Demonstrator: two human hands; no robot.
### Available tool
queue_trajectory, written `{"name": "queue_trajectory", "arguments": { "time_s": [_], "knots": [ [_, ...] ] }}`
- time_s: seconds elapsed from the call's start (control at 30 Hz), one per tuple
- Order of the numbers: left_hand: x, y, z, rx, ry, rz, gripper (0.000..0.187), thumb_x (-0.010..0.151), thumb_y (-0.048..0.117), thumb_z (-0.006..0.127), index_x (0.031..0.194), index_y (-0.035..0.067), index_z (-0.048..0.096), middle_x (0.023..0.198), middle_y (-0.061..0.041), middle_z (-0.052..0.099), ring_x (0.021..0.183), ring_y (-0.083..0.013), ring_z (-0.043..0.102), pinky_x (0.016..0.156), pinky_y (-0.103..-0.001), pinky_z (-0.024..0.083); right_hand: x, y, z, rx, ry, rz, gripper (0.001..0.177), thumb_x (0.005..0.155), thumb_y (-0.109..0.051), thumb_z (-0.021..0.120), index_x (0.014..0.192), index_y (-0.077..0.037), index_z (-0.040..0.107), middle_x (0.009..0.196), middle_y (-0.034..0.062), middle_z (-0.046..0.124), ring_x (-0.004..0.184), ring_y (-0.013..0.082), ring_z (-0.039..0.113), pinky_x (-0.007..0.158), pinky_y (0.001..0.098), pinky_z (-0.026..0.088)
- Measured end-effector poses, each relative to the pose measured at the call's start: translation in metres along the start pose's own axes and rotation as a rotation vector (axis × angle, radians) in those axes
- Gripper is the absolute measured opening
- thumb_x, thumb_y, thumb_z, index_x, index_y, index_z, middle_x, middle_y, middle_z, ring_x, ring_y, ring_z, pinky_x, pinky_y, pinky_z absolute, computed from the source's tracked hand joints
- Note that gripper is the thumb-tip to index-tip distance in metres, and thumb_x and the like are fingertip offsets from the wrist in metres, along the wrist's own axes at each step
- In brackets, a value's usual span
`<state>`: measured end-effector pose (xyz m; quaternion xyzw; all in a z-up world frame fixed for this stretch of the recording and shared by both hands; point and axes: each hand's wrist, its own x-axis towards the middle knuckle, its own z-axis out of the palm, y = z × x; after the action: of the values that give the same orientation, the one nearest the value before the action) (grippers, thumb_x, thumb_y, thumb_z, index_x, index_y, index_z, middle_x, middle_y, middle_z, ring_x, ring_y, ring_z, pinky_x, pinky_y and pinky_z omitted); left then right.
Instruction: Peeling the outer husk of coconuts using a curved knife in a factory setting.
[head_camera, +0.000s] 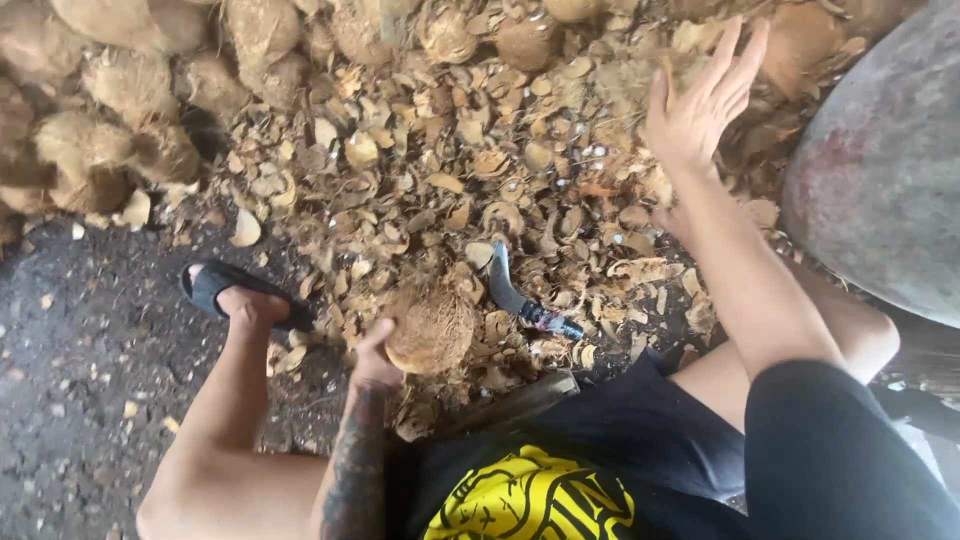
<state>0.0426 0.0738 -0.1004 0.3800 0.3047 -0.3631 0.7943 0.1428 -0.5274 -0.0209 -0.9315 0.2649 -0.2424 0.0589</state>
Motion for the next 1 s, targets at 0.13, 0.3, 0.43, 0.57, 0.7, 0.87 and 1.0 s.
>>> {"name": "queue_trajectory", "arguments": {
  "time_s": [0.13, 0.3, 0.43, 0.57, 0.7, 0.87, 1.0],
  "knots": [
    [0.001, 0.017, -0.027, 0.275, 0.053, 0.599, 0.064, 0.069, 0.014, 0.081, 0.13, 0.005, 0.065, 0.129, -0.015, 0.068, 0.118, -0.0326, 0.066, 0.113, -0.049, 0.051, -0.103, -0.068, -0.037, 0.197, -0.485, -0.138, 0.059, 0.104, -0.02, 0.073, 0.141, -0.004, 0.03, 0.144, 0.028, 0.036, 0.143, 0.0519, 0.04, 0.122, 0.0622, 0.033],
    [-0.031, 0.042, 0.043, -0.406, 0.04, 0.051, 0.075, 0.082, 0.069, 0.07, 0.128, 0.011, 0.076, 0.124, -0.024, 0.075, 0.097, -0.0463, 0.073, 0.088, -0.065, 0.061, -0.286, -0.06, 0.014, 0.11, -1.651, -0.159, 0.089, 0.083, -0.051, 0.077, 0.149, 0.005, 0.056, 0.148, 0.0382, 0.059, 0.138, 0.058, 0.055, 0.112, 0.0635, 0.049],
    [-0.019, 0.02, 0.02, -0.359, 0.053, 0.165, 0.081, 0.083, 0.067, 0.07, 0.14, 0.01, 0.067, 0.136, -0.022, 0.069, 0.117, -0.0479, 0.068, 0.102, -0.069, 0.053, -0.343, -0.052, 0.035, -0.148, -1.511, -0.112, 0.115, 0.07, -0.032, 0.086, 0.161, -0.001, 0.022, 0.142, 0.0382, 0.061, 0.125, 0.0557, 0.066, 0.1, 0.0645, 0.055],
    [-0.033, 0.029, 0.003, -0.317, -0.121, 0.224, 0.076, 0.08, 0.06, 0.077, 0.14, 0.014, 0.069, 0.137, -0.019, 0.069, 0.12, -0.0433, 0.069, 0.105, -0.067, 0.053, -0.335, -0.081, 0.015, -0.201, -1.414, 0.064, 0.108, 0.069, -0.032, 0.086, 0.158, -0.008, 0.029, 0.13, 0.0302, 0.068, 0.122, 0.0523, 0.069, 0.101, 0.0605, 0.056],
    [-0.051, 0.033, 0.035, -0.449, -0.078, 0.23, 0.078, 0.08, 0.061, 0.077, 0.137, 0.009, 0.07, 0.136, -0.021, 0.07, 0.122, -0.0451, 0.068, 0.108, -0.066, 0.051, -0.339, -0.084, 0.027, -0.051, -1.333, 0.094, 0.07, 0.076, -0.031, 0.07, 0.143, -0.019, 0.054, 0.126, 0.0245, 0.073, 0.124, 0.0462, 0.069, 0.102, 0.0592, 0.056],
    [-0.039, 0.016, 0.028, -0.443, -0.063, 0.203, 0.075, 0.083, 0.053, 0.081, 0.142, 0.008, 0.065, 0.14, -0.019, 0.068, 0.128, -0.0431, 0.065, 0.114, -0.064, 0.046, -0.277, -0.155, -0.068, 0.209, -1.342, 0.224, 0.069, 0.081, -0.04, 0.061, 0.143, -0.013, 0.048, 0.135, 0.0314, 0.065, 0.132, 0.0493, 0.061, 0.113, 0.0591, 0.047],
    [-0.015, 0.013, 0.0, -0.481, -0.01, 0.185, 0.079, 0.079, 0.048, 0.086, 0.144, 0.008, 0.065, 0.142, -0.02, 0.067, 0.131, -0.0438, 0.063, 0.118, -0.066, 0.041, -0.266, -0.13, -0.02, 0.482, -1.294, 0.338, 0.062, 0.093, -0.048, 0.079, 0.125, 0.002, 0.061, 0.076, 0.0177, 0.069, 0.052, 0.0288, 0.069, 0.054, 0.045, 0.055]
  ]
}}
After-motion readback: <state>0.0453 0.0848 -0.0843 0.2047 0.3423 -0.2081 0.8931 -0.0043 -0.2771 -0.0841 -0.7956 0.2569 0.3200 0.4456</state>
